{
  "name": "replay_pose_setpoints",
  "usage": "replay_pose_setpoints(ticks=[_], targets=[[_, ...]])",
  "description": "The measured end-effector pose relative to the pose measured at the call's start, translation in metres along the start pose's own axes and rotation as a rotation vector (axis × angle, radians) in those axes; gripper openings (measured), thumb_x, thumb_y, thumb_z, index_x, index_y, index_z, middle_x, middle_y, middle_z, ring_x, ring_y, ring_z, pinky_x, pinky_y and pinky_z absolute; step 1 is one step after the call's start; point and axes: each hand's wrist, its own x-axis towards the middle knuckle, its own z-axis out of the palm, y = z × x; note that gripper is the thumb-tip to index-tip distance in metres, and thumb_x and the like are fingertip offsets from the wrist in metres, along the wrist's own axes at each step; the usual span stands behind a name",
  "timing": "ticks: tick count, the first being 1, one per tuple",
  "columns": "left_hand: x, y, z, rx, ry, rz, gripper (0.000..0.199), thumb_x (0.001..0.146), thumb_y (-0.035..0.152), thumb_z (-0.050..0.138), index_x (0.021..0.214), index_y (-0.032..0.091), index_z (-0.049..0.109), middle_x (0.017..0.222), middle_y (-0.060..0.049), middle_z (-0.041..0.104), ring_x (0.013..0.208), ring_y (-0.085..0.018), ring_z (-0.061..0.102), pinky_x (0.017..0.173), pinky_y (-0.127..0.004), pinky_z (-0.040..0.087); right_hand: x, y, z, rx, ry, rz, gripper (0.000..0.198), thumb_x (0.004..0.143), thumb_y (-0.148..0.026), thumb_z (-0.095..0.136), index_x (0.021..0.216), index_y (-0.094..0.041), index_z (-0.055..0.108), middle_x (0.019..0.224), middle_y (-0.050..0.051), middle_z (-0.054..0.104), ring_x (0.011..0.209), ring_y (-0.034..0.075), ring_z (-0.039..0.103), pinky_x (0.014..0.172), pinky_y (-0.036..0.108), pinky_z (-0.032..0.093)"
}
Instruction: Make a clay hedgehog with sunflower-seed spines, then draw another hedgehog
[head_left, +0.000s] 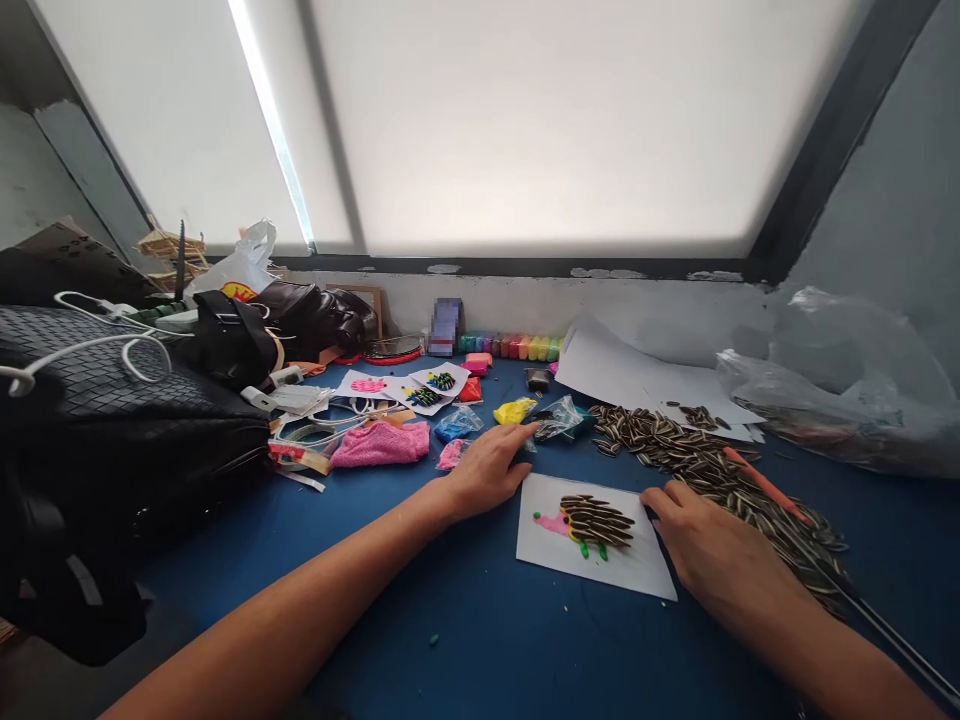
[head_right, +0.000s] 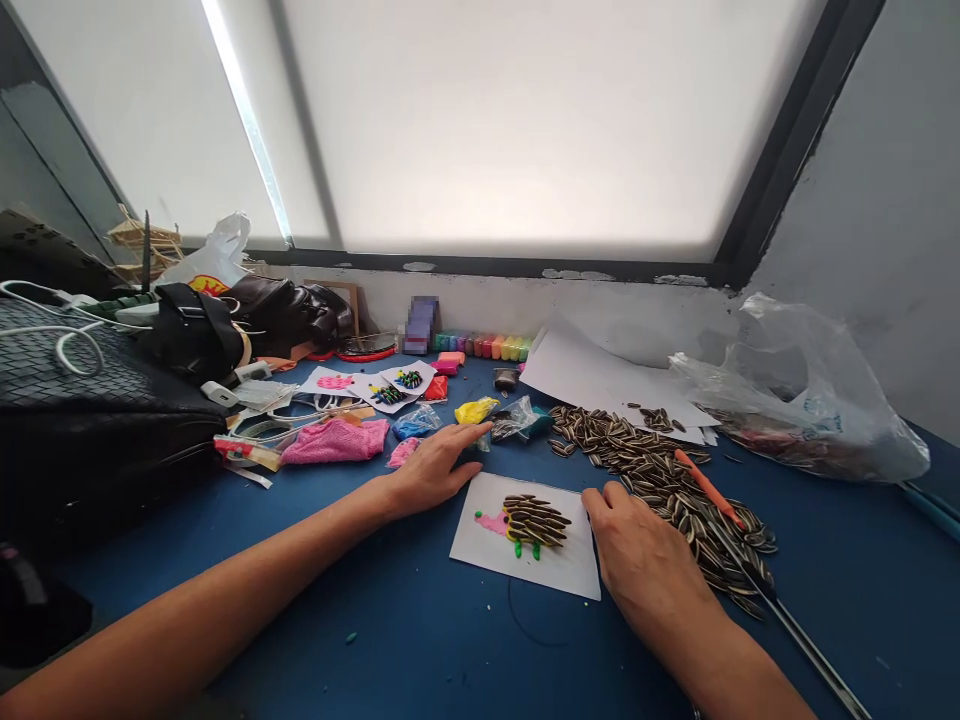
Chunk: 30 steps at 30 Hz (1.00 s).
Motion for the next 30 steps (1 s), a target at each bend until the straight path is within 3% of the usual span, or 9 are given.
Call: replay_pose_setpoints(ticks=[3,8,12,16,22,25,30], targets=[[0.001,-0.003,0.003,0.005,0.016,-0.009,0.053,0.084,0.016,0.055,0.136,0.011,0.045,0.138,-0.016,0.049,0.126,-0.024,0.048,0.106,-0.038,0.041,-0.001,-0.002,-0.004,-0.020,-0.027,0.008,0.027,0.089,-0.002,0.037,0.094,-0.016,0.060,0.091,0.009,0.057,0.074,0.020,0.061,0.057,0.027,0.043],[0.011,0.003,-0.008,0.041,-0.036,0.056,0.022,0.082,0.017,0.058,0.102,0.016,0.068,0.105,-0.009,0.068,0.107,-0.025,0.058,0.100,-0.040,0.044,-0.004,-0.003,-0.011,-0.013,-0.037,0.015,0.027,0.090,-0.005,0.037,0.087,-0.018,0.060,0.086,0.007,0.059,0.071,0.018,0.062,0.055,0.026,0.040],[0.026,0.009,-0.015,0.066,-0.040,0.071,0.029,0.085,0.019,0.054,0.112,0.015,0.065,0.117,-0.010,0.064,0.111,-0.024,0.057,0.099,-0.037,0.045,-0.005,-0.005,-0.015,-0.029,0.018,-0.002,0.025,0.087,-0.004,0.040,0.085,-0.019,0.061,0.082,0.007,0.060,0.072,0.020,0.063,0.052,0.026,0.035],[0.042,0.008,-0.006,0.099,-0.066,0.107,0.042,0.089,0.013,0.042,0.129,0.019,0.054,0.138,-0.012,0.050,0.122,-0.025,0.052,0.101,-0.040,0.044,-0.006,-0.014,-0.031,-0.060,0.017,0.005,0.030,0.081,0.003,0.041,0.085,-0.019,0.061,0.081,0.007,0.062,0.070,0.019,0.064,0.051,0.026,0.031],[0.050,-0.006,0.011,0.071,-0.064,0.107,0.035,0.085,0.009,0.046,0.113,0.017,0.065,0.112,-0.013,0.065,0.110,-0.026,0.058,0.099,-0.043,0.045,0.000,-0.021,-0.054,-0.089,-0.077,0.005,0.027,0.077,0.004,0.046,0.075,-0.019,0.060,0.075,0.006,0.063,0.068,0.019,0.065,0.050,0.026,0.024],[0.047,-0.012,0.012,-0.006,-0.035,0.062,0.035,0.082,0.004,0.044,0.105,0.017,0.068,0.106,-0.011,0.068,0.106,-0.024,0.061,0.098,-0.040,0.046,0.011,-0.017,-0.048,-0.074,-0.055,0.005,0.025,0.082,-0.001,0.044,0.073,-0.019,0.059,0.073,0.005,0.064,0.068,0.020,0.065,0.049,0.027,0.024],[0.043,-0.018,0.009,-0.211,0.080,-0.063,0.028,0.085,0.010,0.047,0.100,0.016,0.070,0.100,-0.010,0.071,0.096,-0.025,0.065,0.092,-0.041,0.049,0.020,-0.008,-0.023,0.005,0.020,-0.005,0.026,0.091,-0.007,0.037,0.082,-0.018,0.060,0.083,0.006,0.067,0.075,0.020,0.066,0.056,0.027,0.035]])
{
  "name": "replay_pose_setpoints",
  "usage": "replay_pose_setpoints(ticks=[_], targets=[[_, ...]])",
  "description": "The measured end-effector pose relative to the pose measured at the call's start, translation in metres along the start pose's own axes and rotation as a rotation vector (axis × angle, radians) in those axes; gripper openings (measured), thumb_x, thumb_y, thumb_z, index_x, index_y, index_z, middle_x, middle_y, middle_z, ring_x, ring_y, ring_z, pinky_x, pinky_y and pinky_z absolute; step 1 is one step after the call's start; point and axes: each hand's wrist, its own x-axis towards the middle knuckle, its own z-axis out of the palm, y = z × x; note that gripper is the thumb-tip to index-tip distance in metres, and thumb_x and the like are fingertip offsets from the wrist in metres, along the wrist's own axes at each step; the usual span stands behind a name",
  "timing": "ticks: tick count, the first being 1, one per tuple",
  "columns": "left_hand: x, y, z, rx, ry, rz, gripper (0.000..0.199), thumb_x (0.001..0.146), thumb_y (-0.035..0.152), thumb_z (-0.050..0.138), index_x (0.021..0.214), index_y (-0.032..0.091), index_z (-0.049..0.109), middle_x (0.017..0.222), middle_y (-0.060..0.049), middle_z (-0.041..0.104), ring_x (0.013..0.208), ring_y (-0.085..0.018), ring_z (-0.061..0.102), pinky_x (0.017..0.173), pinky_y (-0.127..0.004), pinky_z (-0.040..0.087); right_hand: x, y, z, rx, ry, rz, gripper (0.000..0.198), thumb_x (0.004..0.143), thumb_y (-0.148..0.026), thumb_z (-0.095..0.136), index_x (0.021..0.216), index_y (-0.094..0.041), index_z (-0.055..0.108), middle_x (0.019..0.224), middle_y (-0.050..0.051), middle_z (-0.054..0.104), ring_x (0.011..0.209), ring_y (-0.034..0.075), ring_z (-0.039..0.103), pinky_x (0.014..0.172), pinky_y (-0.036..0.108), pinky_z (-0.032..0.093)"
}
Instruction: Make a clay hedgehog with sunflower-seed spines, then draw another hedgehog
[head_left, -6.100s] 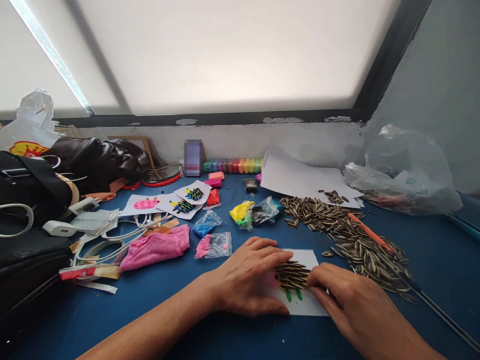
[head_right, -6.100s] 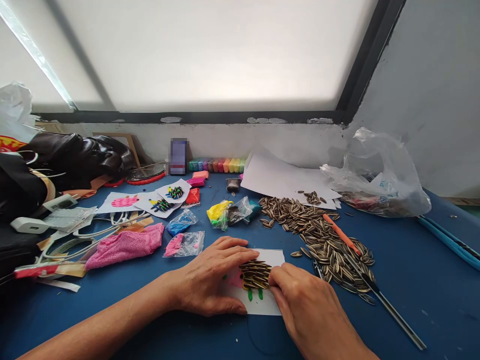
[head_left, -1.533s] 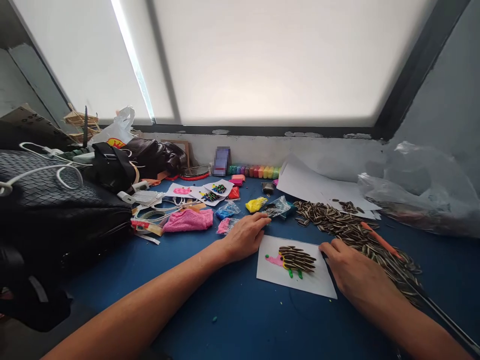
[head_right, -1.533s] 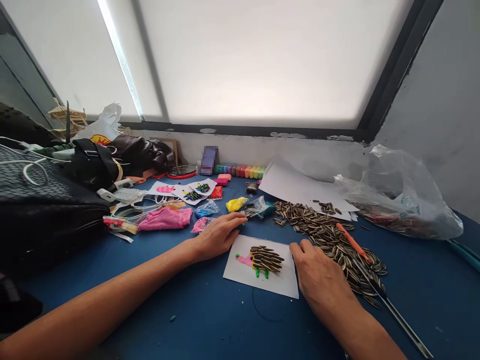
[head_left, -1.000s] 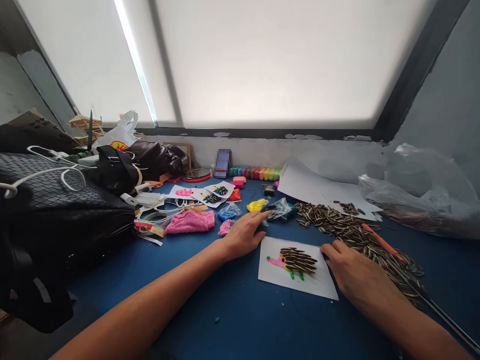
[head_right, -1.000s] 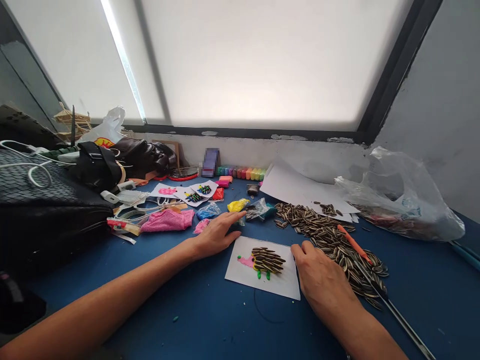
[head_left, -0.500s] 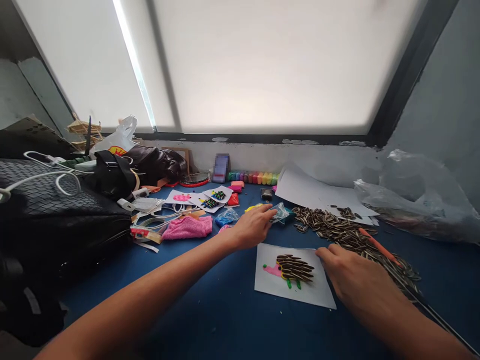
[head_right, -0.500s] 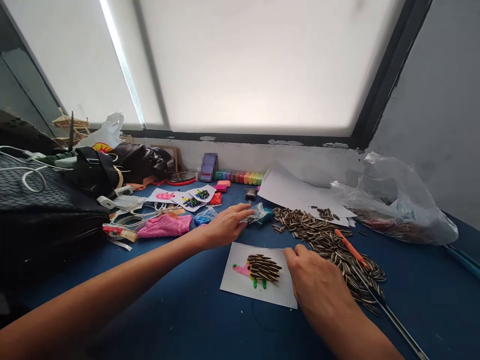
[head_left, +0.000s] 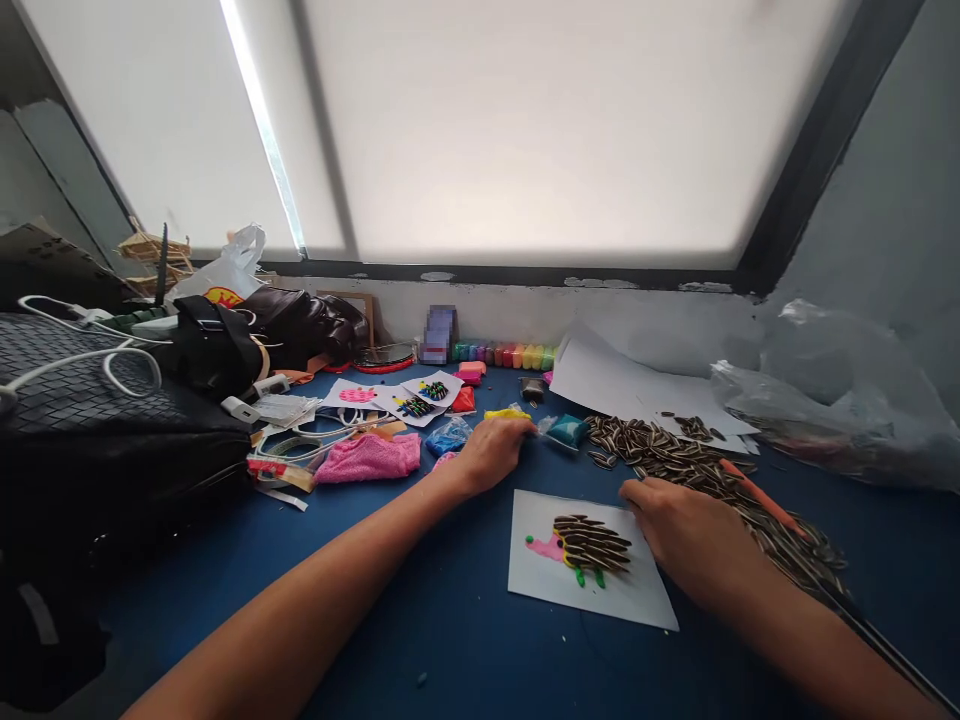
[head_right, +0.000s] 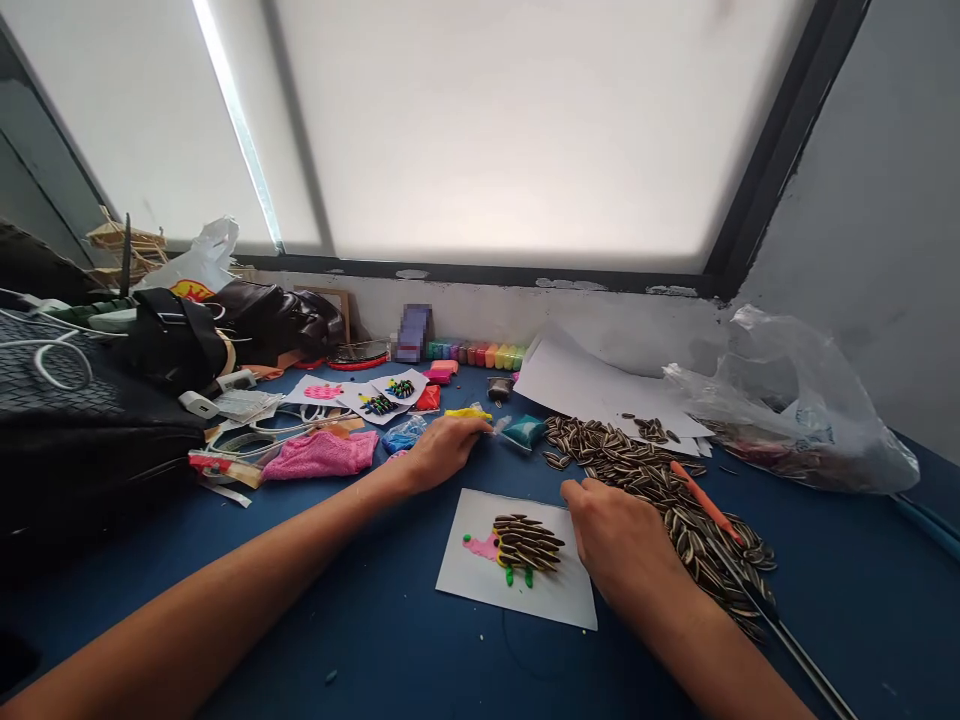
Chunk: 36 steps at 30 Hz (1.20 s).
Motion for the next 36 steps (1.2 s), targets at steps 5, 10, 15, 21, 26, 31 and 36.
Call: replay_pose_setpoints(ticks=[5,10,15,21,26,31,36], targets=[[0.004,0.001,-0.002,-0.334,0.119,-0.109,0.020,0.088,0.019,0.053,0.099,0.012,0.068,0.092,-0.008,0.072,0.083,-0.019,0.067,0.078,-0.030,0.054,-0.005,0.011,0.013,0.106,0.071,-0.028,0.028,0.094,-0.014,0.034,0.089,-0.019,0.062,0.087,0.007,0.069,0.077,0.019,0.067,0.060,0.027,0.042],[0.008,0.004,-0.002,-0.648,0.089,-0.188,0.024,0.093,0.022,0.047,0.103,0.007,0.063,0.083,-0.010,0.071,0.071,-0.016,0.069,0.064,-0.027,0.056,-0.007,0.011,0.017,0.131,0.116,-0.054,0.028,0.092,-0.015,0.035,0.080,-0.020,0.060,0.077,0.004,0.067,0.068,0.019,0.066,0.054,0.028,0.039],[0.006,0.003,-0.001,-0.791,0.049,-0.227,0.026,0.089,0.009,0.045,0.108,0.007,0.061,0.085,-0.010,0.072,0.074,-0.016,0.070,0.071,-0.030,0.058,-0.008,0.007,0.016,0.126,0.069,-0.042,0.027,0.093,-0.015,0.036,0.084,-0.020,0.061,0.081,0.004,0.066,0.074,0.020,0.067,0.059,0.029,0.042],[0.003,0.005,-0.003,-0.727,0.131,-0.207,0.025,0.082,0.007,0.055,0.103,0.011,0.068,0.105,-0.011,0.071,0.096,-0.018,0.066,0.092,-0.036,0.052,-0.008,0.005,0.015,0.090,0.040,-0.029,0.028,0.095,-0.016,0.036,0.083,-0.020,0.061,0.082,0.004,0.065,0.074,0.020,0.066,0.061,0.029,0.043],[0.004,0.016,-0.010,-0.660,0.116,-0.150,0.033,0.080,0.017,0.064,0.113,0.016,0.067,0.121,-0.010,0.065,0.106,-0.019,0.062,0.094,-0.031,0.050,-0.007,0.005,0.017,0.059,0.048,-0.030,0.027,0.095,-0.017,0.038,0.082,-0.020,0.061,0.081,0.003,0.064,0.074,0.020,0.066,0.058,0.028,0.041],[0.011,0.004,-0.024,-0.547,0.128,-0.219,0.023,0.088,0.022,0.051,0.101,0.010,0.066,0.090,-0.009,0.071,0.081,-0.014,0.066,0.073,-0.024,0.053,-0.006,0.007,0.021,0.058,0.066,-0.042,0.028,0.095,-0.018,0.037,0.080,-0.020,0.061,0.079,0.003,0.063,0.072,0.019,0.066,0.057,0.028,0.041],[0.009,-0.006,-0.039,-0.375,-0.129,-0.235,0.014,0.077,0.019,0.060,0.083,0.011,0.069,0.075,-0.005,0.069,0.067,-0.012,0.061,0.061,-0.021,0.047,-0.005,0.011,0.030,0.068,0.115,-0.070,0.028,0.094,-0.021,0.036,0.079,-0.021,0.059,0.078,0.003,0.062,0.067,0.019,0.065,0.054,0.027,0.039]])
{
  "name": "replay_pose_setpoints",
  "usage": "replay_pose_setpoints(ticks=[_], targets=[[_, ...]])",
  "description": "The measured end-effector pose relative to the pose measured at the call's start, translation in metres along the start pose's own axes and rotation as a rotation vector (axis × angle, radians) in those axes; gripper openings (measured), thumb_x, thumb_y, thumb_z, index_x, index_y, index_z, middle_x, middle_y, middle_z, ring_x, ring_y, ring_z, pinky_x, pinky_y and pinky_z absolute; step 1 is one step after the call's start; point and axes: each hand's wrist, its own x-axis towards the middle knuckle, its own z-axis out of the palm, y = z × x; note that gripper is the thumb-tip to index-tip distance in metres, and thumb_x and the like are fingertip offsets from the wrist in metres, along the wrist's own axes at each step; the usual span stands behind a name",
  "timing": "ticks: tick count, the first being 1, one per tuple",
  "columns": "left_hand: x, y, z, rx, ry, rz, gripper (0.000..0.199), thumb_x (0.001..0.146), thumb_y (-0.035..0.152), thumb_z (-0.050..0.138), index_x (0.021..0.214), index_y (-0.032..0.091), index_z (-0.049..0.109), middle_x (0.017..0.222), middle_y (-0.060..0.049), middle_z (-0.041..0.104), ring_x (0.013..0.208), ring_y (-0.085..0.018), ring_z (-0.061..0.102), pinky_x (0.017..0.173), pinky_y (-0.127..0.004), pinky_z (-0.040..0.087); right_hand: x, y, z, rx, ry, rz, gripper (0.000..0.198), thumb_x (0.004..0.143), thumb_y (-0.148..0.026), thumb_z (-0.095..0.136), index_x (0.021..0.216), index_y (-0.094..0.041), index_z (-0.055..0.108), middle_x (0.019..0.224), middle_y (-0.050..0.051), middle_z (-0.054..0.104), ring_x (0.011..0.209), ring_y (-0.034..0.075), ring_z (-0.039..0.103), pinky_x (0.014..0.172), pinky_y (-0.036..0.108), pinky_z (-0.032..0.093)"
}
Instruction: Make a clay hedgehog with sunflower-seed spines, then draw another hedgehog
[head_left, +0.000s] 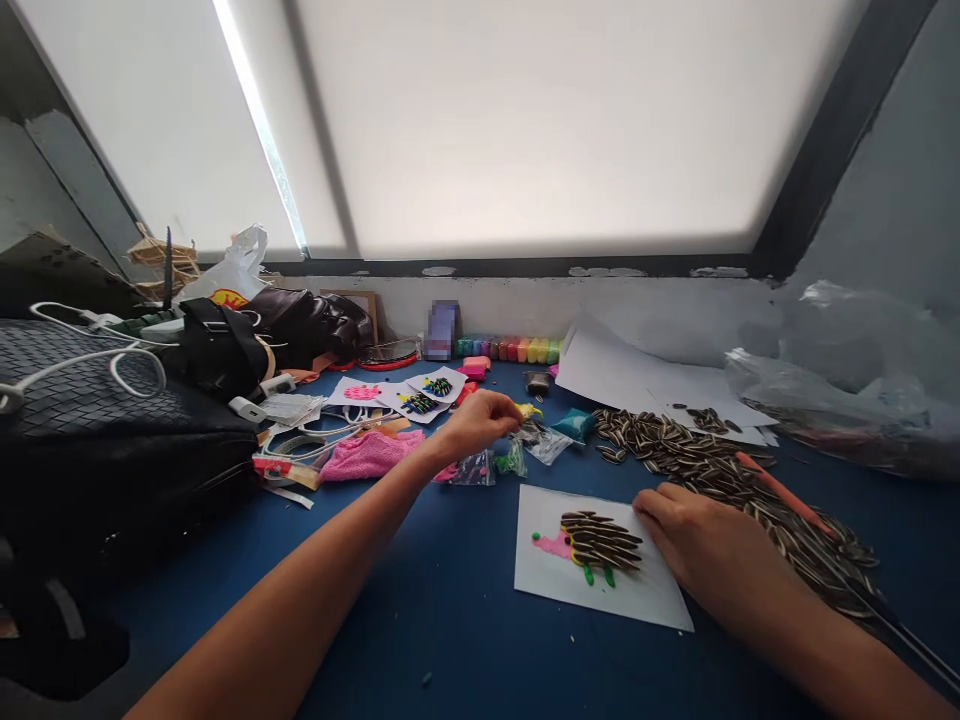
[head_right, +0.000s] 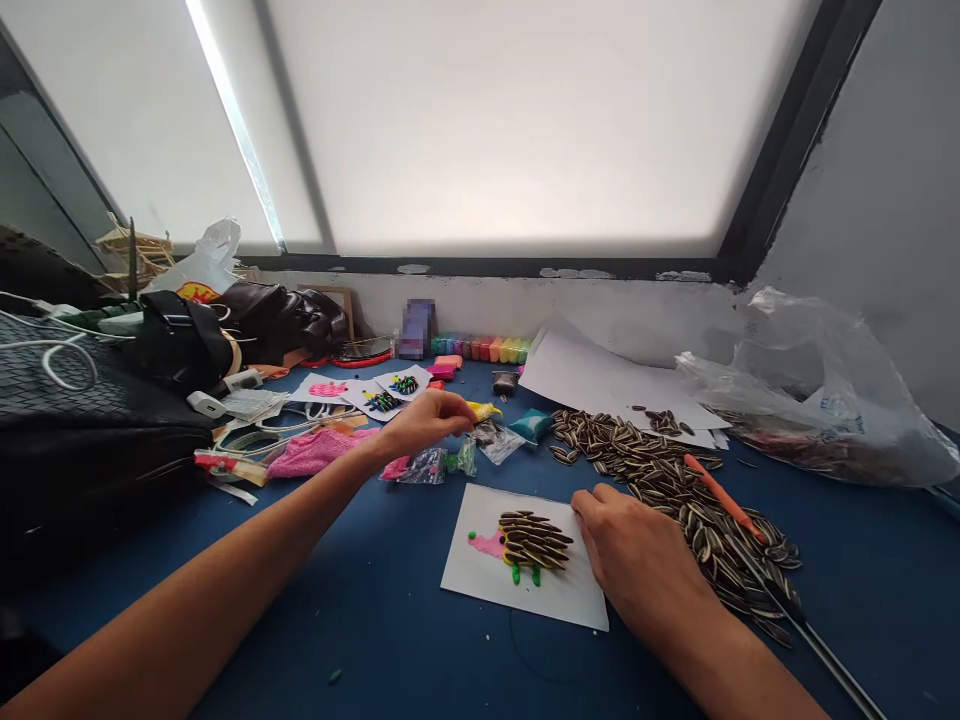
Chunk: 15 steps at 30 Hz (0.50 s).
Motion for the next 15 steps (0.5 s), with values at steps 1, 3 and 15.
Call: replay_pose_setpoints(ticks=[1,3,15], targets=[[-0.002,0.001,-0.002,0.043,-0.057,-0.010,0.015,0.074,0.022,0.064,0.083,0.011,0.070,0.076,-0.005,0.068,0.068,-0.013,0.061,0.061,-0.021,0.047,0.000,0.001,0.001,0.002,0.011,-0.007,0.028,0.094,-0.021,0.035,0.078,-0.022,0.058,0.077,0.003,0.061,0.067,0.019,0.064,0.053,0.027,0.038],[-0.006,0.004,-0.004,0.125,-0.152,-0.027,0.027,0.066,0.027,0.072,0.089,0.013,0.071,0.081,-0.004,0.068,0.072,-0.015,0.061,0.061,-0.022,0.046,0.000,0.001,0.003,0.004,0.028,-0.014,0.029,0.094,-0.021,0.035,0.077,-0.022,0.058,0.076,0.003,0.061,0.065,0.019,0.064,0.052,0.026,0.037],[-0.009,0.016,0.010,0.080,-0.154,-0.003,0.017,0.069,0.027,0.072,0.075,0.012,0.064,0.067,0.001,0.058,0.062,-0.011,0.054,0.054,-0.020,0.040,0.000,0.002,0.005,0.007,0.034,-0.015,0.027,0.093,-0.022,0.035,0.076,-0.022,0.057,0.075,0.003,0.060,0.065,0.019,0.064,0.051,0.027,0.036]])
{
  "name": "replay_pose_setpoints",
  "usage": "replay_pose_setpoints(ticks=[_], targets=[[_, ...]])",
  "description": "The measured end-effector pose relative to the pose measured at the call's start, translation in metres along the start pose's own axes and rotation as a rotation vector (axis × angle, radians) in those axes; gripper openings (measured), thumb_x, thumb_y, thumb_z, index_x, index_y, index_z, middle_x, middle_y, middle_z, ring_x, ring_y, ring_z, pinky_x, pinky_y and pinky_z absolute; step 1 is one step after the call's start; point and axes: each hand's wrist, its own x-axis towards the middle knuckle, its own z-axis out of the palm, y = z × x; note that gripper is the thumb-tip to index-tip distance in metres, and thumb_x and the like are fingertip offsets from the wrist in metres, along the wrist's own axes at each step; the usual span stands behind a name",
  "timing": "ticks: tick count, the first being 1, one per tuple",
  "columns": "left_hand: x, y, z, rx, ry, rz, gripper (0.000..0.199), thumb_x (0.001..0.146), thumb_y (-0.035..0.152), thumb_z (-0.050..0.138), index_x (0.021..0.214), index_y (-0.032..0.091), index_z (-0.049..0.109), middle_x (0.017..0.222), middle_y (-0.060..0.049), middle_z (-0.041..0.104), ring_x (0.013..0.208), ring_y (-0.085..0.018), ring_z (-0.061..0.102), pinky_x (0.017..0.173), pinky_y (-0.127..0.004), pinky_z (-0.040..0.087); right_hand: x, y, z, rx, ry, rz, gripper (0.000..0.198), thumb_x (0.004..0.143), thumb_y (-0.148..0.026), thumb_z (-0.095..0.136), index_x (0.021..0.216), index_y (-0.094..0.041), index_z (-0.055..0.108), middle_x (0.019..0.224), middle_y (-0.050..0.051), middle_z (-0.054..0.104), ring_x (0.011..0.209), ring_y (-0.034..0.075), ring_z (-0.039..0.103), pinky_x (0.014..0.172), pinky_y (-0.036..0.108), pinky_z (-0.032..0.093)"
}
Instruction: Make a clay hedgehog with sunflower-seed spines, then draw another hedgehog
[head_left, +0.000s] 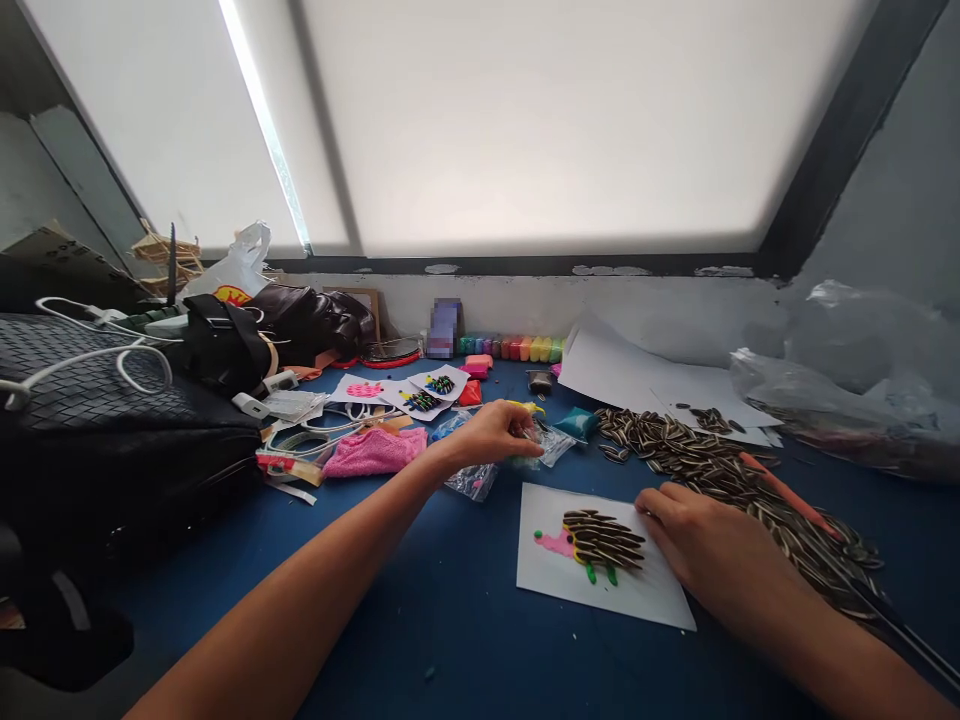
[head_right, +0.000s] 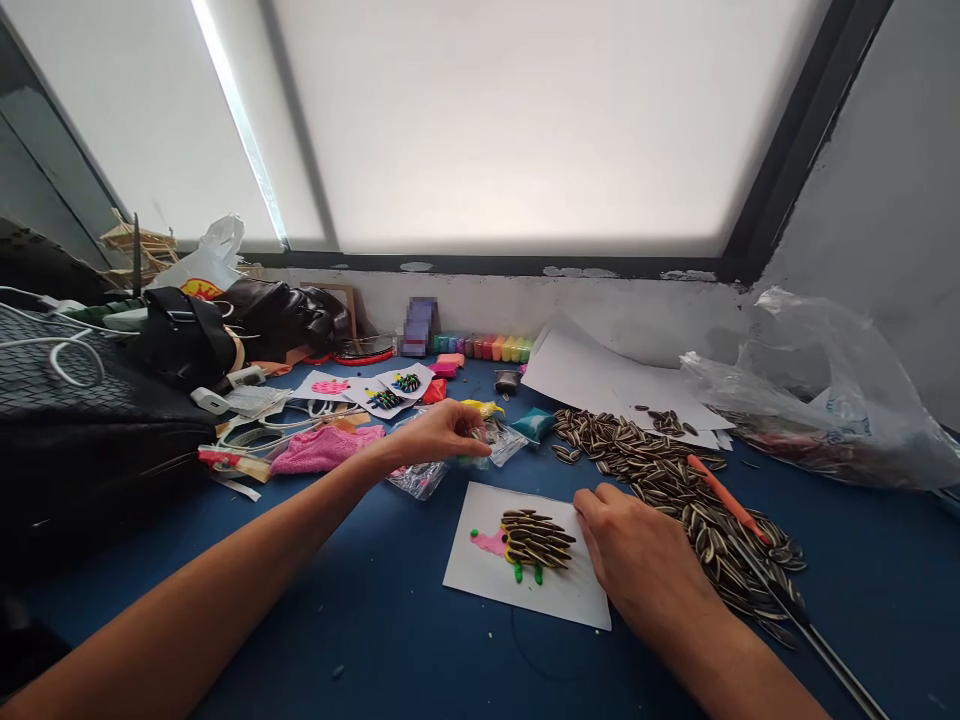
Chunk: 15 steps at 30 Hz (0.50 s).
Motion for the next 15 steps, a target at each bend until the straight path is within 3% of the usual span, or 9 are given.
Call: replay_pose_setpoints(ticks=[5,8,11,15], targets=[[0.003,0.000,-0.004,-0.173,0.066,0.009,0.020,0.087,0.025,0.054,0.100,0.010,0.061,0.082,-0.006,0.066,0.061,-0.011,0.064,0.055,-0.022,0.051,0.000,0.000,0.000,-0.007,0.000,-0.001,0.027,0.093,-0.023,0.035,0.077,-0.022,0.056,0.074,0.002,0.059,0.064,0.019,0.063,0.051,0.027,0.035],[0.004,0.001,-0.008,-0.190,0.104,0.024,0.028,0.085,0.010,0.051,0.111,0.009,0.060,0.094,-0.011,0.070,0.073,-0.012,0.068,0.066,-0.024,0.056,0.000,-0.001,-0.001,-0.016,-0.010,0.004,0.028,0.093,-0.023,0.034,0.076,-0.022,0.056,0.074,0.002,0.059,0.064,0.019,0.063,0.051,0.027,0.034],[0.005,-0.001,-0.007,-0.140,0.147,0.040,0.039,0.078,-0.001,0.049,0.113,0.010,0.062,0.101,-0.011,0.071,0.088,-0.015,0.069,0.077,-0.026,0.056,0.000,-0.002,-0.003,-0.022,-0.019,0.006,0.028,0.093,-0.022,0.034,0.076,-0.022,0.056,0.075,0.003,0.059,0.064,0.019,0.063,0.050,0.027,0.035],[0.008,-0.010,-0.002,0.048,0.328,0.006,0.041,0.081,-0.001,0.040,0.113,0.008,0.063,0.112,-0.014,0.068,0.105,-0.020,0.064,0.094,-0.034,0.051,0.000,-0.003,-0.003,-0.034,-0.015,0.005,0.027,0.093,-0.021,0.035,0.078,-0.021,0.057,0.075,0.003,0.059,0.062,0.018,0.062,0.049,0.026,0.034]])
